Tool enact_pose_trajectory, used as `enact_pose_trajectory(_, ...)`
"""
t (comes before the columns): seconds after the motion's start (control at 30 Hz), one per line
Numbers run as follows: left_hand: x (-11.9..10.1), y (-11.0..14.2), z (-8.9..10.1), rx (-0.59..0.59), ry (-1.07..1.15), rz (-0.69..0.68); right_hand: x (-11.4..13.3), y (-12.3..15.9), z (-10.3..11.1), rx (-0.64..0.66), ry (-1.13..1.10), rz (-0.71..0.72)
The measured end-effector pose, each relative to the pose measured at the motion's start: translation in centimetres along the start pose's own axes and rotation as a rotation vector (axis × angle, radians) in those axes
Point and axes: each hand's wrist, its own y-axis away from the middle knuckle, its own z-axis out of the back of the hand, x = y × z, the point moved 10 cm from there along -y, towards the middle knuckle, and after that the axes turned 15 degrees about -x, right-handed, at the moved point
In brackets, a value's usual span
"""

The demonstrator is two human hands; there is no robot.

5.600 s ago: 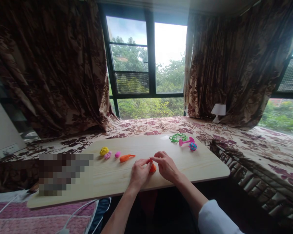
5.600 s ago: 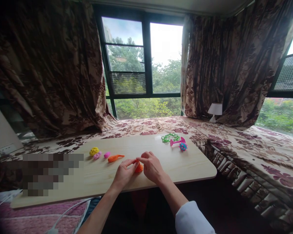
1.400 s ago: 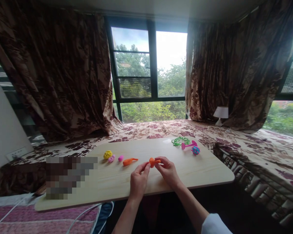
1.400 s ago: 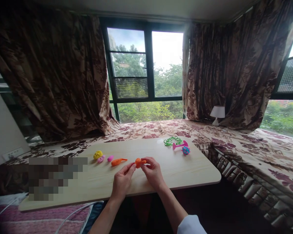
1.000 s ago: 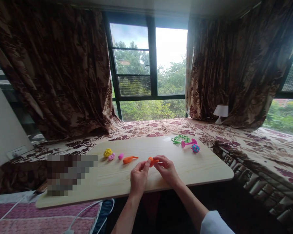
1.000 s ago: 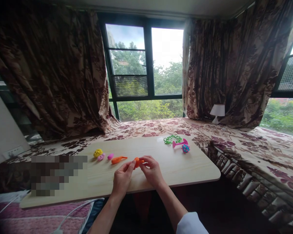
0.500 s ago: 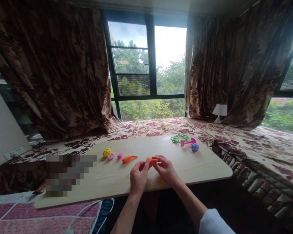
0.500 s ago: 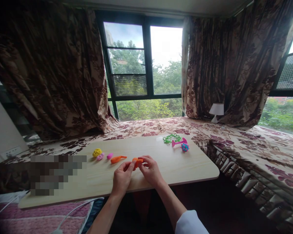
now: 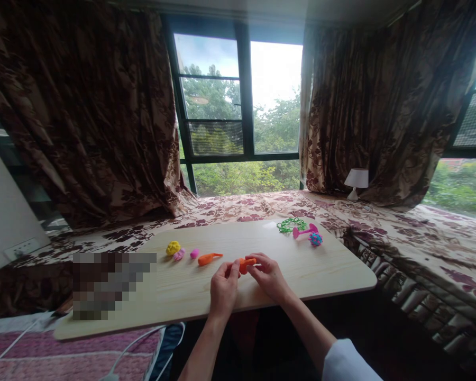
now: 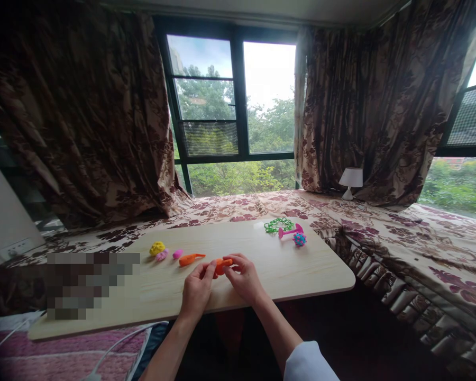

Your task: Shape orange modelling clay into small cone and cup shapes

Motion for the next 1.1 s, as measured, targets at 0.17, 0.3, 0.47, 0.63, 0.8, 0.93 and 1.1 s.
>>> enact_pose_trajectory(0.17, 0.3, -0.1, 0.4, -0.026, -0.059, -0.01, 0.3, 0.0, 0.2, -0.017, 0.012, 0.012)
enact_pose_trajectory(0.3, 0.0, 0.1, -0.3, 0.033, -0.026, -0.012, 0.4, 0.0, 0.1, -0.007, 0.015, 0.005)
enact_pose_trajectory(0.47, -0.2, 0.1, -0.1, 0.025, -0.044, -0.017, 0.5, 0.0, 0.3, -0.024, 0.024, 0.013)
enact_pose_trajectory(0.63, -0.4, 0.4, -0.9, 0.097, -0.035, -0.035, 0.6, 0.1, 0.1, 0.011, 0.035, 0.018)
enact_pose_trajectory(0.8, -0.3, 0.2, -0.5, 0.074, -0.055, -0.042, 0.5, 0.1, 0.3, -0.014, 0.017, 0.006)
enact_pose_trajectory(0.93, -0.3, 0.4, -1.0, 0.109, -0.047, -0.047, 0.4, 0.2, 0.1, 0.002, 0.004, -0.003)
enact_pose_trajectory(1.1, -0.8, 0.7, -1.4, 0.132, -0.012, -0.042, 0.0, 0.0, 0.2, -0.01, 0.031, -0.006)
